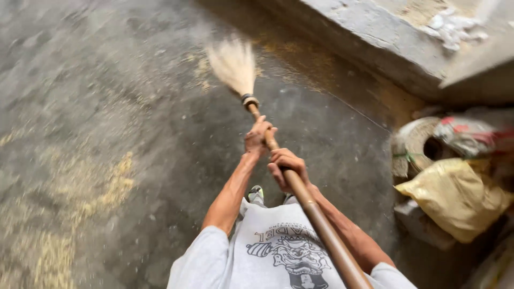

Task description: Sweep the floor of a rice mill factory using a long-handled broom.

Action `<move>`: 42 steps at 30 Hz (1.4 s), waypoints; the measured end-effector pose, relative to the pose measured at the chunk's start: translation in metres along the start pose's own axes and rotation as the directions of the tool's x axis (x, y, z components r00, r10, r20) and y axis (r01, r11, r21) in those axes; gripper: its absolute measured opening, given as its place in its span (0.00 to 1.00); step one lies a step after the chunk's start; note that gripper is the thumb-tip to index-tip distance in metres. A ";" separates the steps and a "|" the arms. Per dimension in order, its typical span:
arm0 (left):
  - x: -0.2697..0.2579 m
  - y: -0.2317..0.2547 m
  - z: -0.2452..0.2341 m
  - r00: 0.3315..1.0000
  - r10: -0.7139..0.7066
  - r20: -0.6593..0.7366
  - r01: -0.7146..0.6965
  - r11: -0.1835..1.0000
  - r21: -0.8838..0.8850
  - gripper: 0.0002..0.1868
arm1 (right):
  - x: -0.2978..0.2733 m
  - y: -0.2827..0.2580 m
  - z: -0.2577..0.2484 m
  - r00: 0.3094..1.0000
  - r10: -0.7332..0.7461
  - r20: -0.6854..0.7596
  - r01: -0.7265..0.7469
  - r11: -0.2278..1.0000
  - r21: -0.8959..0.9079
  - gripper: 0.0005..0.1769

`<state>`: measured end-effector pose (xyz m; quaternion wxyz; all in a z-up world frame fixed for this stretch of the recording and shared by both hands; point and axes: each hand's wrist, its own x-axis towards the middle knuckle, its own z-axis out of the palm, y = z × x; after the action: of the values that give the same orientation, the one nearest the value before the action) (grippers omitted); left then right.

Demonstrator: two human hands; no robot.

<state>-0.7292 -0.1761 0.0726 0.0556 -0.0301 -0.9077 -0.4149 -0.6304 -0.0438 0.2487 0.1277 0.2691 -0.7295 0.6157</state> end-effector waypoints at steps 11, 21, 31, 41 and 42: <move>-0.023 0.214 0.279 0.543 0.668 0.508 -0.553 0.740 -0.383 0.13 | -0.106 -0.016 -0.187 0.670 0.078 -0.738 -0.359 0.905 -0.230 0.08; -0.035 0.181 0.324 0.381 0.499 0.778 -0.443 0.837 -0.320 0.16 | -0.126 0.032 -0.208 0.633 0.171 -0.756 -0.399 0.908 -0.129 0.07; 0.041 0.052 0.187 0.959 -0.019 0.283 0.054 0.992 -0.115 0.11 | 0.007 0.112 -0.155 0.971 0.236 -0.040 -0.237 0.971 -0.035 0.05; 0.029 -0.096 -0.009 0.841 -0.398 -0.366 0.396 0.915 -0.084 0.10 | 0.125 0.122 0.016 0.795 -0.151 0.588 -0.099 0.923 0.372 0.10; 0.032 -0.101 -0.025 0.821 -0.400 -0.408 0.408 0.910 -0.072 0.10 | 0.133 0.122 0.025 0.782 -0.164 0.601 -0.119 0.908 0.402 0.12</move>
<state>-0.7696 -0.2603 0.0174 0.1580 0.2517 -0.8644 -0.4056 -0.8035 -0.0877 0.2107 -0.1736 0.4868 -0.5775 0.6320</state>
